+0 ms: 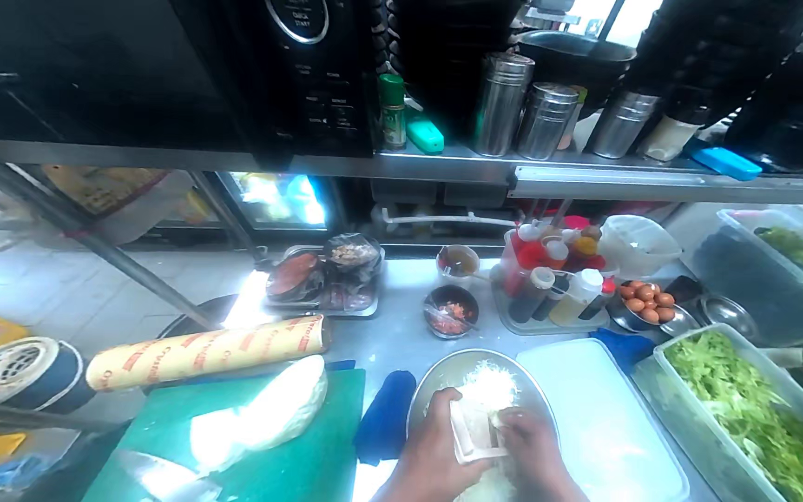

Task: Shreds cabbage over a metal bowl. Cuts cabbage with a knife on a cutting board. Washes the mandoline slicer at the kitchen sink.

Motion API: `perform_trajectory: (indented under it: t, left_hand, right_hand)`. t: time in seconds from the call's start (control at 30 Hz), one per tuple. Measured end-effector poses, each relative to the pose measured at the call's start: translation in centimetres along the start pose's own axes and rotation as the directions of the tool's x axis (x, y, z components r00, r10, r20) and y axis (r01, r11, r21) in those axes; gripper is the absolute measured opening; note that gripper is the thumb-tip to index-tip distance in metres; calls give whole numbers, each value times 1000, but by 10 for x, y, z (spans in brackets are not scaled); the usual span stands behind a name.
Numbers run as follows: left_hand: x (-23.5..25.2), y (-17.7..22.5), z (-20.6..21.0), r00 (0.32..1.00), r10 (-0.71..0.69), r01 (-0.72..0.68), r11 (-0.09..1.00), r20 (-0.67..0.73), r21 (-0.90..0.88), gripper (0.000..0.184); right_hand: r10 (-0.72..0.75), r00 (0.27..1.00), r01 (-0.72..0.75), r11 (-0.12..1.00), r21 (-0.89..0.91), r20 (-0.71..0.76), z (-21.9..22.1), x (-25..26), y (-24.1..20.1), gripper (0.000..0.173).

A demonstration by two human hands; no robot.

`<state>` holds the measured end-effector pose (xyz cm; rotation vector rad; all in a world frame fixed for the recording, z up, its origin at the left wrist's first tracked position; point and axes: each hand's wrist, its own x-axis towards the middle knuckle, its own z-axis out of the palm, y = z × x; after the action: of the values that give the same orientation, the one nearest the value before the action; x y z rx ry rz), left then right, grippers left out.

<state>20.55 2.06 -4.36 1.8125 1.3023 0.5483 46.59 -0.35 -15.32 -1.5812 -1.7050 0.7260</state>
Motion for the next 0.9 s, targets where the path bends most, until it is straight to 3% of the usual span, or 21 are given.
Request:
perform_trajectory:
  t: [0.17,0.3,0.37,0.47,0.53,0.63,0.8,0.9]
  left_hand:
    - [-2,1,5,999,-21,20,1000,-29,-15,109]
    - [-6,2,5,999,-26,25,999,-36,-25,109]
    - [-6,2,6,998,-26,24,999,-49,-39,109]
    - [-4,3,8,997,-46,45,999,-53,-26,109]
    - [-5,5,8,997,-47,46,999,-53,-26,109]
    - [-10,7,8,997,-53,51,998,-57,-39,109]
    - [-9,9,8,996,-72,70,997,-62,-29,109]
    - [-11,10,9,995,-76,75,997,-58,-16,109]
  right_hand:
    - [-127,992,127,983,136,-11,-10,4,-46,17]
    - [20,999,-20,1000,18,26,-3,0,9,18]
    - [5,999,-6,1000,16,46,-8,2,0,18]
    - [-139,990,136,985,104,26,-14,4,-39,19]
    - [-138,990,137,988,74,13,-9,6,-24,18]
    - [-9,998,9,1000,-1,63,-7,5,14,17]
    - [-163,986,157,976,153,27,-15,5,-37,21]
    - [-82,996,81,995,62,20,-5,4,2,19]
